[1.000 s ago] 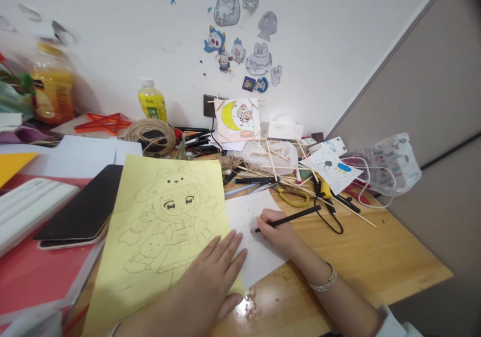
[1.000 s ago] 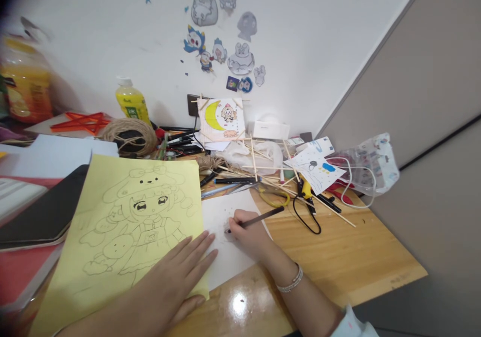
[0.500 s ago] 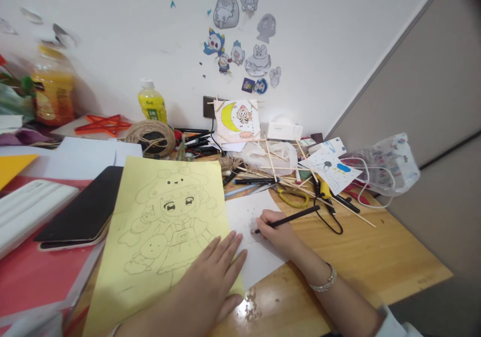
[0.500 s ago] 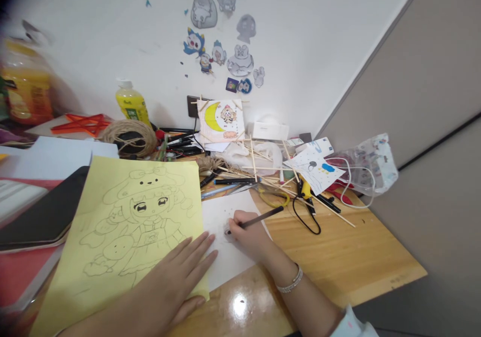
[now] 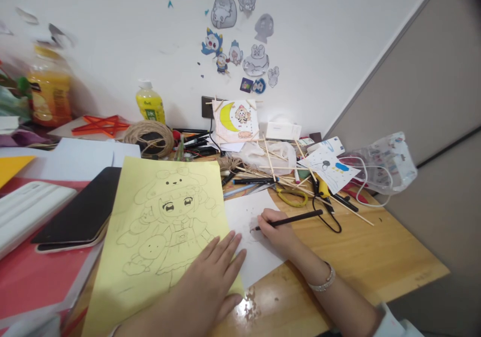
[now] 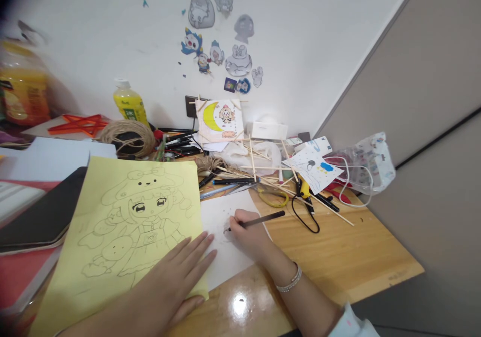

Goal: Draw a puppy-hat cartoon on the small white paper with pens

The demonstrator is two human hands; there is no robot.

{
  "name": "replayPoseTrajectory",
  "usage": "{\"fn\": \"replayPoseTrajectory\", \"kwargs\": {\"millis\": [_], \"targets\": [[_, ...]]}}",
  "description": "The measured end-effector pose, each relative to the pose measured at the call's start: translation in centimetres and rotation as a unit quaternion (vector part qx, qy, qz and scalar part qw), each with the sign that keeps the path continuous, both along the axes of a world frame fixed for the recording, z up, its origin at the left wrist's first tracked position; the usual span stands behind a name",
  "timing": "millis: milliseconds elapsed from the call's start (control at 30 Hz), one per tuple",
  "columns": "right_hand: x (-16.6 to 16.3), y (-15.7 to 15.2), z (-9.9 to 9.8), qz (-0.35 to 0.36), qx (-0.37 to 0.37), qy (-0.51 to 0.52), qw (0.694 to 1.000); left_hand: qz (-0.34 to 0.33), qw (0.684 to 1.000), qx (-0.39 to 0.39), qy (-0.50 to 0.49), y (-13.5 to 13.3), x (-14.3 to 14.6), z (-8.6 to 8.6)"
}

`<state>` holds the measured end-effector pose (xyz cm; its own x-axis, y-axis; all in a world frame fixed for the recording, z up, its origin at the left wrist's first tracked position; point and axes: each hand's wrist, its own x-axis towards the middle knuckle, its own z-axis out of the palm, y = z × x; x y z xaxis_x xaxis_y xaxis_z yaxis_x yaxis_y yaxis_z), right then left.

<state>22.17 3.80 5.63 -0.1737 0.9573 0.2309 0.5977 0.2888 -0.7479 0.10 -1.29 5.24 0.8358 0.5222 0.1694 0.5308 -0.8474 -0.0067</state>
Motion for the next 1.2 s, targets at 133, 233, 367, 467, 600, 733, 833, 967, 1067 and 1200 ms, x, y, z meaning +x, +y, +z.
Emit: {"fn": "replayPoseTrajectory", "kwargs": {"millis": [133,233,367,467,600,733,833,967,1067,1200], "targets": [[-0.1,0.0,0.0,-0.011,0.014,0.011,1.000,-0.006,1.000,0.010,-0.019,0.0,-0.1,-0.7],[0.1,-0.1,0.4,-0.080,0.049,0.052,0.994,-0.004,0.998,0.033,-0.059,-0.1,-0.1,-2.1],[0.7,0.1,0.9,-0.200,0.081,0.188,0.958,0.003,0.996,0.051,-0.070,-0.2,-0.1,-3.3],[1.4,0.6,0.9,-0.219,0.073,0.270,0.935,0.001,0.997,0.048,-0.062,-0.2,-0.3,-2.7],[2.3,1.3,0.3,-0.185,0.037,0.319,0.929,0.015,0.999,0.036,-0.032,-0.4,-0.4,-1.3],[2.3,1.4,0.2,-0.092,-0.023,0.271,0.958,0.017,0.998,0.037,-0.039,-0.5,-0.5,-1.0],[1.8,1.2,0.4,-0.044,-0.033,0.166,0.985,-0.004,0.998,0.035,-0.048,-0.3,-0.6,-1.2],[1.5,1.0,-0.1,-0.038,-0.038,0.112,0.992,0.011,0.997,0.029,-0.064,-0.3,-0.6,-1.3],[1.7,1.1,-0.6,-0.054,-0.007,0.088,0.995,0.000,0.998,0.028,-0.061,-0.3,-0.7,-1.2],[1.9,1.2,-0.8,-0.061,0.025,0.024,0.998,-0.007,0.998,0.032,-0.056,-0.1,-0.7,-1.2]]}}
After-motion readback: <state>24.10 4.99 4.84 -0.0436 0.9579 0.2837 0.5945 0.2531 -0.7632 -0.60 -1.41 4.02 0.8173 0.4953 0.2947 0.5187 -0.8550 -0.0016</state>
